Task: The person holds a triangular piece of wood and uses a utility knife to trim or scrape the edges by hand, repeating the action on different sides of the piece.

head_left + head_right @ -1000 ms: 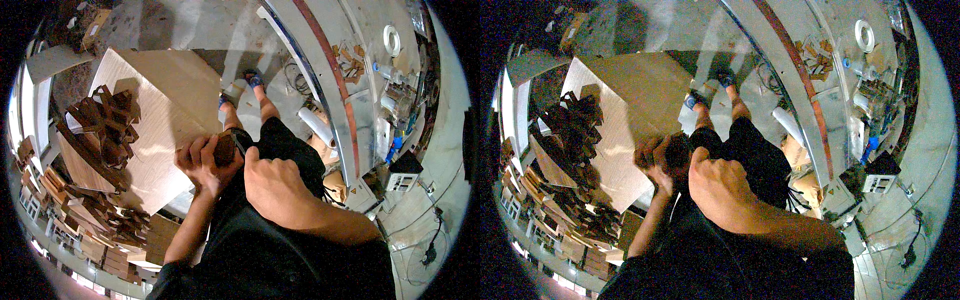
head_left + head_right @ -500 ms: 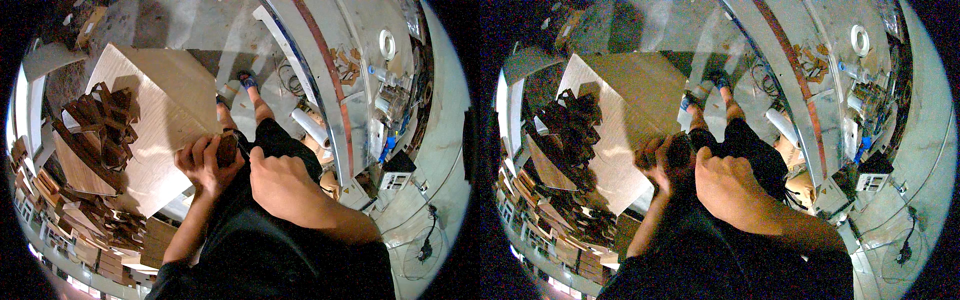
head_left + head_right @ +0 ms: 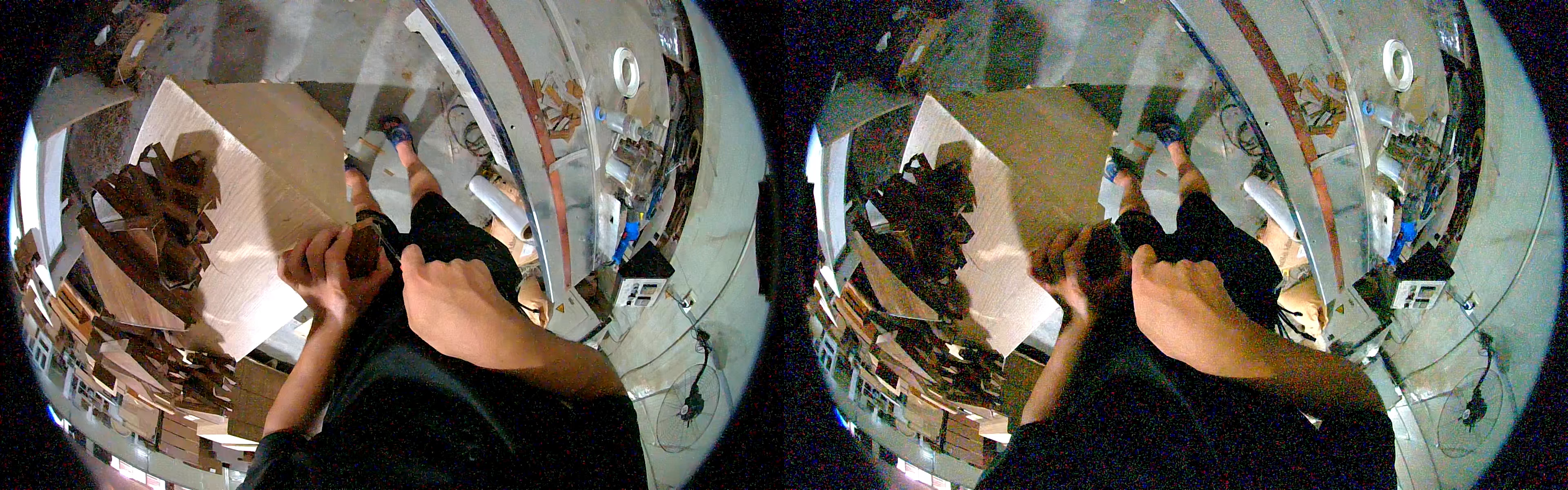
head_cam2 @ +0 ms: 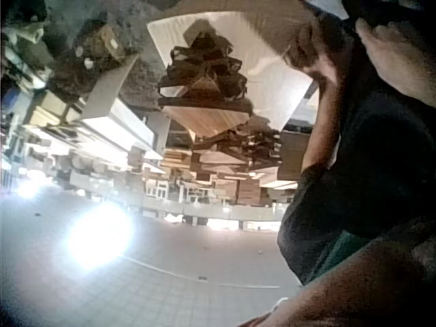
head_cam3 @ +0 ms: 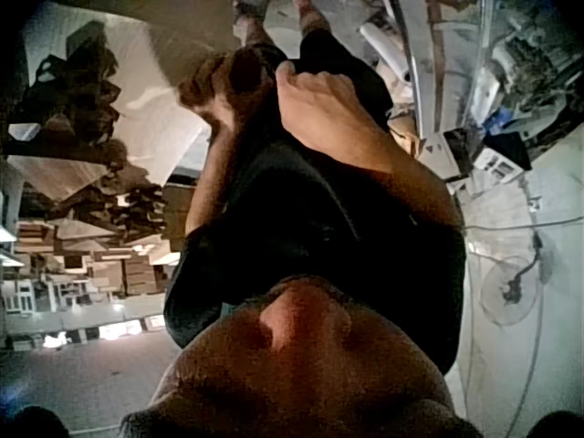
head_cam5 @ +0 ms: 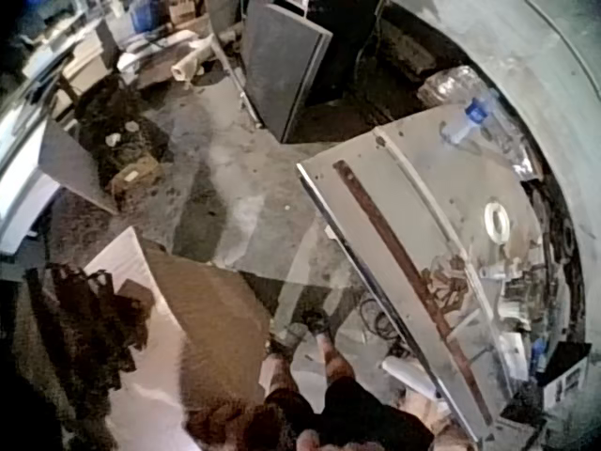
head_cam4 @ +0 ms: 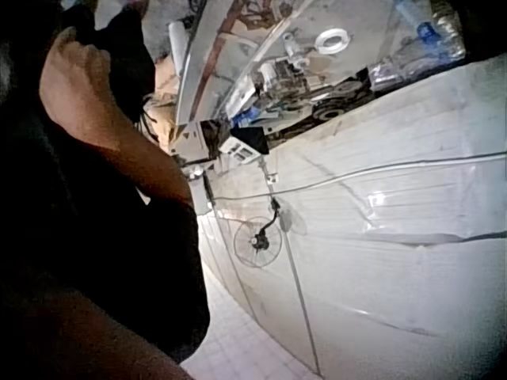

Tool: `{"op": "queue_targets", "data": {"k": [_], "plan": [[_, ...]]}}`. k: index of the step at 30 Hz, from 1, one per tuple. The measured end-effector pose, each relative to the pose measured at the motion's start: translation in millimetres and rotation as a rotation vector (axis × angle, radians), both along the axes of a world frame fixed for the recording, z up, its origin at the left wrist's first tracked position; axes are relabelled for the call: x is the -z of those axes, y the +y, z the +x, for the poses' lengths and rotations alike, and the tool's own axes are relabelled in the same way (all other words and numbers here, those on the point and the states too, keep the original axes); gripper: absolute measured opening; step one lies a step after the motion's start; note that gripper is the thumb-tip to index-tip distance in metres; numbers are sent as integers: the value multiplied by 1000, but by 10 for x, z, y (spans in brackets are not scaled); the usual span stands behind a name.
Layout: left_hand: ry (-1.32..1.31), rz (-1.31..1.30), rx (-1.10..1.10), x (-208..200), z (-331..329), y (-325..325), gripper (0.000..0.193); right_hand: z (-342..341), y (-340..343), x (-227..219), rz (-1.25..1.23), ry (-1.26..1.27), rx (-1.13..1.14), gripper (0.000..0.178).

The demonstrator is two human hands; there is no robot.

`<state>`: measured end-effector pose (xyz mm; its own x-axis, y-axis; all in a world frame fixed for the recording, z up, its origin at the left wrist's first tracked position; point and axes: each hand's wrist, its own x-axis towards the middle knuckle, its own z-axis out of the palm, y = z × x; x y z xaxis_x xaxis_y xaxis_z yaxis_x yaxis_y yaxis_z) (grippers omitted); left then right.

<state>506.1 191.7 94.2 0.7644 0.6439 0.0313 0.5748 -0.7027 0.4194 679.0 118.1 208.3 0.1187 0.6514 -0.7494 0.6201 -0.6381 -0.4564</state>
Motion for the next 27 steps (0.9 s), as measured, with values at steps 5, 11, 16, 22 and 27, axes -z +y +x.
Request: {"op": "queue_targets", "data": {"k": [5,11,16,22,27], "plan": [[2,5,-14,34,-36,-26,60,14,-46,36,22,-2,-27,23],[0,19,-23,47,-16,-35,61,39,-80,118,-1,19,-38,22],[-9,7,-10,72,-42,-28,63,43,-93,135,-5,20,-35,21],[-9,26,-5,55,-29,-28,63,36,-132,240,-17,40,3,17],[-39,37,0,51,-4,-13,62,34,-190,259,46,-1,-32,26]]}}
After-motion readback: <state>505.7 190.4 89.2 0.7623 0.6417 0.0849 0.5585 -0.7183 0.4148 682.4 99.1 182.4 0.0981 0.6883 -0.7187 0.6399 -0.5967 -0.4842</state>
